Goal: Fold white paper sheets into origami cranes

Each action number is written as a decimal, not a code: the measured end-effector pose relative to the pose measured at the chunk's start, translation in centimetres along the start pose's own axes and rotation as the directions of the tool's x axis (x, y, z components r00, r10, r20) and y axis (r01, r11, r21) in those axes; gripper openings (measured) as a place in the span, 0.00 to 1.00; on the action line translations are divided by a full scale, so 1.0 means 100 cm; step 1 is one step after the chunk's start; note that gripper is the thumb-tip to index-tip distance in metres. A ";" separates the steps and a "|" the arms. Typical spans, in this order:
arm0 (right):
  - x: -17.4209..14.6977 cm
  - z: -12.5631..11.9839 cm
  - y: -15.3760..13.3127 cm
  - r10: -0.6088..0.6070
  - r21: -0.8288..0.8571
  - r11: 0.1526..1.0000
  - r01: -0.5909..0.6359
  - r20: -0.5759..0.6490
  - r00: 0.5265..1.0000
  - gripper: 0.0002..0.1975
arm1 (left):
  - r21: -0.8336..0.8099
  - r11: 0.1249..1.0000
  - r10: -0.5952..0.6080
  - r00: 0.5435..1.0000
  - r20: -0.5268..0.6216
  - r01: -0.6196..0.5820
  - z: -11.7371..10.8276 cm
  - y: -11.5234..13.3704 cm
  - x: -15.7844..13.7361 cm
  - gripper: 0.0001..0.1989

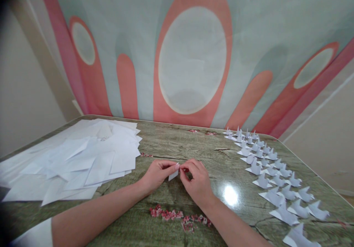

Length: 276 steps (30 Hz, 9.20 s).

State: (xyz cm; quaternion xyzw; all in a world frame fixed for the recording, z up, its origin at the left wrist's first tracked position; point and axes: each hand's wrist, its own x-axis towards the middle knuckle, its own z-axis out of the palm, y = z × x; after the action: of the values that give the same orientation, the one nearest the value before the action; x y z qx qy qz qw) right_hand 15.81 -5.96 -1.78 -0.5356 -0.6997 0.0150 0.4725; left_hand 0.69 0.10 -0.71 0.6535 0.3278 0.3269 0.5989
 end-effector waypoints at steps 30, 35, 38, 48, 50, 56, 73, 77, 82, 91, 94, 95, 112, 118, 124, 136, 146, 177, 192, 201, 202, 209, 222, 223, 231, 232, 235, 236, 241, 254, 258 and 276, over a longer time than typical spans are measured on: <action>-0.001 -0.001 -0.008 0.072 0.109 0.991 -0.075 0.031 0.997 0.05 | -0.158 0.987 -0.028 0.999 -0.038 0.021 0.003 0.007 -0.005 0.18; -0.001 -0.002 -0.009 0.107 0.185 0.976 -0.112 0.040 0.993 0.06 | -0.053 0.996 0.066 0.993 -0.098 -0.071 0.001 0.010 -0.004 0.16; 0.000 -0.002 -0.009 0.115 0.223 0.967 -0.125 0.055 0.992 0.06 | -0.004 0.995 0.096 0.991 -0.091 -0.097 0.000 0.010 -0.003 0.15; 0.002 -0.003 -0.011 0.138 0.244 0.960 -0.136 0.009 0.990 0.07 | 0.081 0.984 0.162 0.986 -0.038 -0.159 0.000 0.002 -0.003 0.14; 0.002 -0.002 -0.011 0.142 0.242 0.960 -0.140 0.008 0.990 0.07 | 0.090 0.983 0.164 0.986 -0.035 -0.160 0.000 0.002 -0.003 0.13; 0.002 -0.003 -0.010 0.158 0.242 0.957 -0.159 0.025 0.987 0.06 | 0.077 0.985 0.157 0.986 -0.052 -0.153 0.000 0.000 -0.003 0.12; 0.002 -0.002 -0.005 0.168 0.223 0.960 -0.172 0.038 0.985 0.06 | 0.013 0.994 0.105 0.993 -0.054 -0.105 0.000 -0.005 -0.001 0.13; 0.002 -0.002 -0.004 0.174 0.211 0.962 -0.176 0.026 0.984 0.04 | -0.152 0.988 0.020 0.995 -0.102 -0.036 0.002 -0.009 0.000 0.16; -0.001 0.000 -0.004 0.214 0.215 0.952 -0.219 0.047 0.976 0.06 | -0.253 0.968 -0.036 0.984 -0.175 -0.009 0.002 -0.011 0.001 0.18; -0.003 0.008 0.009 0.369 0.356 0.828 -0.433 0.235 0.899 0.08 | -0.260 0.965 -0.006 0.992 -0.125 -0.027 0.002 -0.015 0.004 0.18; -0.001 0.007 0.017 0.404 0.368 0.809 -0.458 0.216 0.889 0.07 | -0.188 0.979 0.056 0.990 -0.128 -0.079 0.002 -0.017 0.003 0.19; 0.000 0.007 0.018 0.409 0.364 0.812 -0.457 0.204 0.890 0.07 | -0.116 0.986 0.100 0.986 -0.136 -0.116 0.001 -0.016 0.002 0.19; -0.001 0.005 0.021 0.274 -0.145 0.958 -0.247 0.218 0.937 0.04 | 0.761 0.415 0.329 0.862 0.386 -0.498 -0.013 0.000 -0.005 0.12; 0.000 0.000 0.021 0.228 -0.231 0.958 -0.169 0.260 0.938 0.05 | 0.791 0.335 0.309 0.853 0.420 -0.511 -0.011 0.001 -0.006 0.14; -0.003 0.001 0.027 0.217 -0.247 0.956 -0.157 0.236 0.947 0.09 | 0.764 0.365 0.310 0.843 0.439 -0.532 -0.010 -0.002 -0.008 0.19; -0.003 0.001 0.024 0.139 -0.231 0.970 -0.078 0.264 0.954 0.09 | 0.799 0.321 0.294 0.855 0.427 -0.509 -0.010 0.000 -0.009 0.16; 0.001 -0.013 0.009 -0.028 -0.272 0.948 0.167 0.452 0.892 0.11 | 0.818 0.038 0.290 0.790 0.540 -0.574 -0.014 0.004 -0.005 0.06; 0.003 -0.008 0.029 0.029 0.029 0.999 -0.044 0.390 0.920 0.05 | 0.782 0.312 0.308 0.836 0.454 -0.539 -0.022 -0.002 0.005 0.08; 0.008 -0.008 0.027 0.106 0.093 0.982 -0.164 0.449 0.887 0.04 | 0.771 0.389 0.275 0.862 0.425 -0.504 -0.019 0.000 0.002 0.08; 0.008 -0.001 0.026 0.170 -0.010 0.983 -0.183 0.434 0.885 0.07 | 0.739 0.551 0.277 0.920 0.277 -0.388 -0.017 -0.003 0.007 0.04; 0.008 0.000 0.026 0.174 -0.022 0.983 -0.182 0.427 0.887 0.08 | 0.736 0.561 0.277 0.923 0.266 -0.380 -0.017 -0.004 0.008 0.03; 0.009 0.002 0.024 0.204 -0.112 0.978 -0.174 0.404 0.891 0.08 | 0.730 0.595 0.258 0.940 0.223 -0.337 -0.018 -0.005 0.009 0.03; 0.009 0.004 0.023 0.246 -0.186 0.965 -0.185 0.397 0.884 0.06 | 0.791 0.512 0.265 0.938 0.225 -0.335 -0.015 0.000 0.006 0.02; 0.010 0.004 0.022 0.246 -0.184 0.965 -0.186 0.399 0.883 0.06 | 0.792 0.510 0.265 0.937 0.226 -0.335 -0.015 0.000 0.006 0.02; 0.008 0.004 0.022 0.264 -0.186 0.960 -0.208 0.362 0.894 0.06 | 0.798 0.495 0.269 0.934 0.236 -0.344 -0.014 0.000 0.005 0.03; 0.008 0.005 0.022 0.270 -0.186 0.958 -0.217 0.350 0.897 0.05 | 0.800 0.491 0.269 0.934 0.236 -0.344 -0.014 0.001 0.005 0.03; 0.006 0.005 0.022 0.271 -0.168 0.959 -0.226 0.326 0.906 0.05 | 0.806 0.474 0.264 0.931 0.254 -0.355 -0.013 0.001 0.005 0.03; 0.005 0.006 0.022 0.261 -0.160 0.963 -0.219 0.324 0.910 0.04 | 0.808 0.465 0.262 0.928 0.263 -0.361 -0.013 0.002 0.004 0.03; 0.003 0.005 0.021 0.211 -0.153 0.974 -0.169 0.323 0.922 0.04 | 0.826 0.404 0.270 0.914 0.303 -0.393 -0.012 0.003 0.003 0.06; -0.002 -0.008 0.010 0.132 -0.332 0.943 -0.005 0.363 0.922 0.09 | 0.869 0.249 0.352 0.876 0.330 -0.427 -0.011 0.002 0.002 0.08; -0.004 -0.011 0.001 0.088 -0.423 0.901 0.098 0.399 0.913 0.12 | 0.870 0.241 0.342 0.876 0.339 -0.431 -0.011 0.001 0.002 0.08; -0.005 -0.008 -0.010 0.108 -0.503 0.842 0.195 0.511 0.853 0.13 | 0.872 0.186 0.254 0.880 0.402 -0.452 -0.019 0.011 -0.005 0.18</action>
State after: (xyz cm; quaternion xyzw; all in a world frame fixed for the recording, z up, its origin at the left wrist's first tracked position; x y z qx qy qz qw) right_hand 15.58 -7.19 -1.15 -0.6050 -0.7889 -0.0483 0.0963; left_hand -1.13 0.68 0.49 0.9593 0.2448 0.1391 0.0215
